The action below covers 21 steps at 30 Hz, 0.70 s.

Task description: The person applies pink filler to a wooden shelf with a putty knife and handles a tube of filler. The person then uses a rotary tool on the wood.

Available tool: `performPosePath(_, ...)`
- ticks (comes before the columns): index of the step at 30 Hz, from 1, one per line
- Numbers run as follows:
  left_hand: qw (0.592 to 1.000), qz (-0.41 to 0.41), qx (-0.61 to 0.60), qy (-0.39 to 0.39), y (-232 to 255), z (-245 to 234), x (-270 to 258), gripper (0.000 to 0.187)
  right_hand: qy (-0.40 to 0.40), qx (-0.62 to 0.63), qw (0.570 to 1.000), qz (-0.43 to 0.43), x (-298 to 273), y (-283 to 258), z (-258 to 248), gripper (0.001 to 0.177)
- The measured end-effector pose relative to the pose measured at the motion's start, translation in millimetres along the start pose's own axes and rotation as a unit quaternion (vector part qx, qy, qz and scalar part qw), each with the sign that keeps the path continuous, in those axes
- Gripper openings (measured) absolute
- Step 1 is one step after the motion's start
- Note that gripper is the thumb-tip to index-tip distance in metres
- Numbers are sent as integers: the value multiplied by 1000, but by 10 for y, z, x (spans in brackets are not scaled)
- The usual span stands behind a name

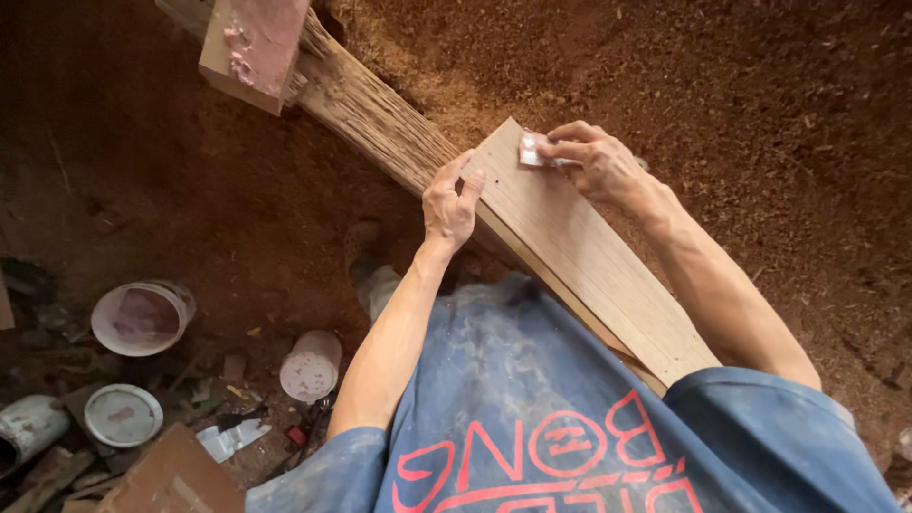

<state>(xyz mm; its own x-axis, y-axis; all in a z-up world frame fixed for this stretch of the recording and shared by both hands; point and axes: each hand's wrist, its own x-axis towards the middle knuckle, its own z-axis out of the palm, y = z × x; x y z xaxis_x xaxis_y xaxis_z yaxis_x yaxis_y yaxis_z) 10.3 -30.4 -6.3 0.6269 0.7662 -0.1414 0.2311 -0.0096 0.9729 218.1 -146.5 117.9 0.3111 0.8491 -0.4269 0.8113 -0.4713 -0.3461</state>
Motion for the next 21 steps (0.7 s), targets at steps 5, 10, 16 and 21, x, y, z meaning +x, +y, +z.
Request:
performPosePath(5, 1000, 13, 0, -1, -16, 1, 1, 48, -38, -103, 993, 45, -125, 101, -223, 42)
performPosePath(10, 1000, -4, -2, -2, -19, 5, 4, 49, -27, -36, 995, 88, 9, -231, -241, 39)
performPosePath(16, 1000, 3, -1, -11, -61, -1, 20, 49, -71, -73, 991, 84, -198, -473, -136, 40)
performPosePath(21, 1000, 13, -3, -13, -60, -11, 26, 49, -150, -127, 970, 145, -249, -549, -311, 42)
